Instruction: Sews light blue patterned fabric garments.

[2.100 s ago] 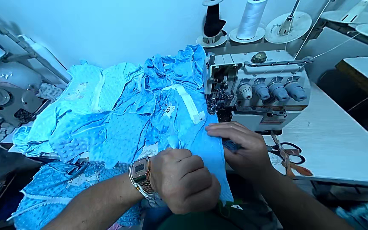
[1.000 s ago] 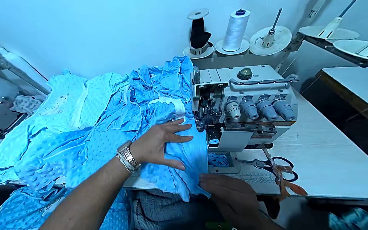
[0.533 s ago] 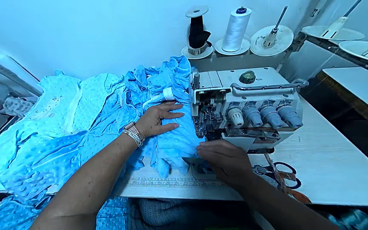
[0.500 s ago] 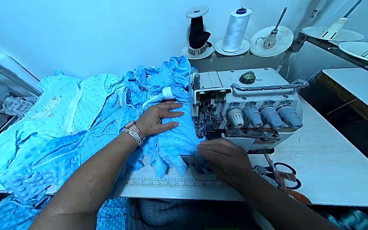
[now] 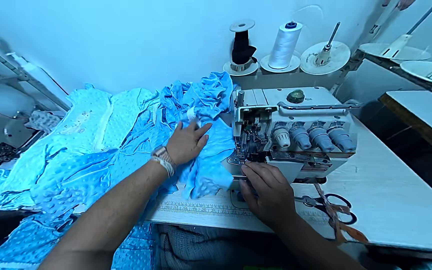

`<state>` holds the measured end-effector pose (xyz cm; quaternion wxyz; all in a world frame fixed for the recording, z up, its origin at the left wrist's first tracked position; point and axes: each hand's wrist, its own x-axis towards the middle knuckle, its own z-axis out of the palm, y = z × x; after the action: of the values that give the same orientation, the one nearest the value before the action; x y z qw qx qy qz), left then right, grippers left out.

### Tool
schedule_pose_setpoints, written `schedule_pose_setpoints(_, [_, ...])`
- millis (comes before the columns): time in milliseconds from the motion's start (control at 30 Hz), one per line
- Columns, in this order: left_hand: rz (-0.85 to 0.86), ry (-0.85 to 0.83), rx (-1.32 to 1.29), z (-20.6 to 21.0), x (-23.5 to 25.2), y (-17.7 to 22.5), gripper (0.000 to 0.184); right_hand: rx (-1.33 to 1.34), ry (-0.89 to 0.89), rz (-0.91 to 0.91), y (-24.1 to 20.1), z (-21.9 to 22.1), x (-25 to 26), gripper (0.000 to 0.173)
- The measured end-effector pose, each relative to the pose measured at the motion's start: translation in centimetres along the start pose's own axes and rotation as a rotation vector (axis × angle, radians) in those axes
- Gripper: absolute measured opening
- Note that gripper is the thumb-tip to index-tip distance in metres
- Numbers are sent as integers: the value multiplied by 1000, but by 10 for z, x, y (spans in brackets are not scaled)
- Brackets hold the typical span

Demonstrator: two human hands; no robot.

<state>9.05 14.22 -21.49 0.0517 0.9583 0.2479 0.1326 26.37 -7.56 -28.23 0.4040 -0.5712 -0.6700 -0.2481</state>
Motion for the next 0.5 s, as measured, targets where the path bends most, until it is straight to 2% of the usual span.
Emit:
schedule_pose_setpoints(67, [-100,-26,36,-11,-29,34,52,72,41,67,-3,-4,-10,33])
schedule_pose_setpoints(133, [-227,-172,-116,-32,-62,72,56,195,104,184,-10,-9,-20,31])
schedule_pose_setpoints(200, [-254,-294,-231,-46,-92,95,60,376,104,377,-21,-13,-25,31])
schedule_pose_setpoints(233, [-221,-356,-244,-53,-103,103,60,486,73,482,-28,-15,-26,31])
schedule_pose_setpoints(300, [-85,-349,-220,-64,-120,116,43,683,-62,704,-40,-17,-22,29])
schedule_pose_setpoints(367, [82,-207,-193,-66,-119,119,31,842,-204,902,-49,-21,-11,24])
schedule_pose_setpoints(433, [238,-15,-100,-60,-97,107,17,980,-229,1056,-56,-22,-1,17])
schedule_pose_setpoints(467, [268,-10,-79,-59,-81,98,22,1019,-210,1106,-59,-21,1,13])
schedule_pose_setpoints(500, [247,-67,-76,-58,-66,88,38,1037,-173,1146,-62,-20,1,9])
